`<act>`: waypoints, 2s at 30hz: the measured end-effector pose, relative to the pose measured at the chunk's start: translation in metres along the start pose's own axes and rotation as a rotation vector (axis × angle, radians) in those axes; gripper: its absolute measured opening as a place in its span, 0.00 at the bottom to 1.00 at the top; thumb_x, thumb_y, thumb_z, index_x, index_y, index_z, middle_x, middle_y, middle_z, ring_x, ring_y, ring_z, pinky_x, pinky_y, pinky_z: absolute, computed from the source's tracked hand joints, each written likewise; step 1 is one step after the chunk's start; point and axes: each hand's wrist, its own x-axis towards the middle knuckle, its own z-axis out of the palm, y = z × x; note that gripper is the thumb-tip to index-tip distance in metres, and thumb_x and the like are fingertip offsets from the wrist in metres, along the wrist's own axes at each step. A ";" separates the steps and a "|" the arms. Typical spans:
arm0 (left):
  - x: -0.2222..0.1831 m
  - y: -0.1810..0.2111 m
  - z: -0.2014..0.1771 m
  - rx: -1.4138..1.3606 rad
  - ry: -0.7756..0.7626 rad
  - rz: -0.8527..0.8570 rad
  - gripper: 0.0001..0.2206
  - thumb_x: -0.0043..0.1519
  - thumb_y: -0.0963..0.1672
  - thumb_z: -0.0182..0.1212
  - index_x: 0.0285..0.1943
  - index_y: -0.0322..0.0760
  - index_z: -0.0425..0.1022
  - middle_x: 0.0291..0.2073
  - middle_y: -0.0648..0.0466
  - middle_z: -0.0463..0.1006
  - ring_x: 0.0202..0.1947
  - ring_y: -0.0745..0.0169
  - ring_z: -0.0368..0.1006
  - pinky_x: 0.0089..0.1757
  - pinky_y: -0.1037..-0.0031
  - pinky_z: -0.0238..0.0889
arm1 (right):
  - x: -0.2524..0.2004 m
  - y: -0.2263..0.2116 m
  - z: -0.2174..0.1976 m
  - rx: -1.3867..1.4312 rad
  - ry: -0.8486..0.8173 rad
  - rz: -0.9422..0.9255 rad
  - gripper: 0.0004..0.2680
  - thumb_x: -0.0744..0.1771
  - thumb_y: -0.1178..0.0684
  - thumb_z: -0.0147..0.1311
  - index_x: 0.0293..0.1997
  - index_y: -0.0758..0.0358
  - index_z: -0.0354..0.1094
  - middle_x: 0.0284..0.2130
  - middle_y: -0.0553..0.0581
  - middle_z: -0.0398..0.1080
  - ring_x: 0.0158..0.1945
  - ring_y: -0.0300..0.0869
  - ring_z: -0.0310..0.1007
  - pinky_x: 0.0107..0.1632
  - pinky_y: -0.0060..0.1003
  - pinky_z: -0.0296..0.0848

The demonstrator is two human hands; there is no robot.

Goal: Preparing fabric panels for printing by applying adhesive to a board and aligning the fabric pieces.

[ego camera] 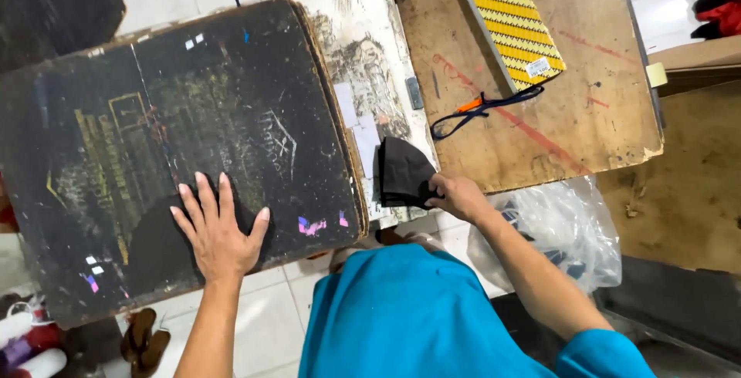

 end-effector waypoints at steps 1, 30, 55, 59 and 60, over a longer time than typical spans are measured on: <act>-0.001 -0.001 0.001 -0.013 -0.009 -0.010 0.41 0.61 0.61 0.52 0.80 0.37 0.61 0.79 0.35 0.52 0.76 0.22 0.44 0.66 0.30 0.35 | 0.000 0.005 0.004 0.013 0.016 -0.002 0.11 0.62 0.48 0.65 0.44 0.54 0.69 0.32 0.57 0.72 0.42 0.56 0.77 0.45 0.51 0.76; 0.002 -0.008 -0.010 0.019 -0.021 -0.029 0.49 0.52 0.70 0.51 0.78 0.43 0.60 0.76 0.36 0.55 0.75 0.22 0.46 0.65 0.30 0.39 | 0.063 -0.228 -0.179 -0.046 0.838 -0.884 0.07 0.65 0.62 0.61 0.44 0.63 0.79 0.32 0.62 0.76 0.26 0.55 0.71 0.32 0.48 0.71; 0.059 -0.092 -0.121 -1.336 0.115 0.489 0.20 0.62 0.48 0.66 0.64 0.44 0.76 0.44 0.60 0.83 0.46 0.54 0.80 0.52 0.61 0.72 | 0.065 -0.511 -0.143 -0.280 0.486 -0.852 0.10 0.71 0.52 0.44 0.39 0.60 0.74 0.24 0.55 0.65 0.19 0.50 0.67 0.26 0.39 0.67; 0.065 -0.116 -0.117 -1.253 0.089 0.504 0.12 0.62 0.49 0.66 0.53 0.48 0.81 0.37 0.57 0.83 0.38 0.50 0.81 0.43 0.61 0.74 | 0.078 -0.499 -0.139 -0.259 0.478 -0.855 0.09 0.71 0.51 0.45 0.42 0.60 0.74 0.25 0.56 0.67 0.20 0.50 0.69 0.25 0.42 0.68; 0.064 -0.125 -0.126 -1.266 0.027 0.483 0.09 0.62 0.48 0.68 0.48 0.44 0.81 0.33 0.53 0.82 0.36 0.46 0.80 0.40 0.60 0.73 | 0.079 -0.498 -0.138 -0.224 0.466 -0.833 0.08 0.70 0.52 0.48 0.42 0.60 0.75 0.25 0.56 0.68 0.20 0.51 0.70 0.25 0.43 0.68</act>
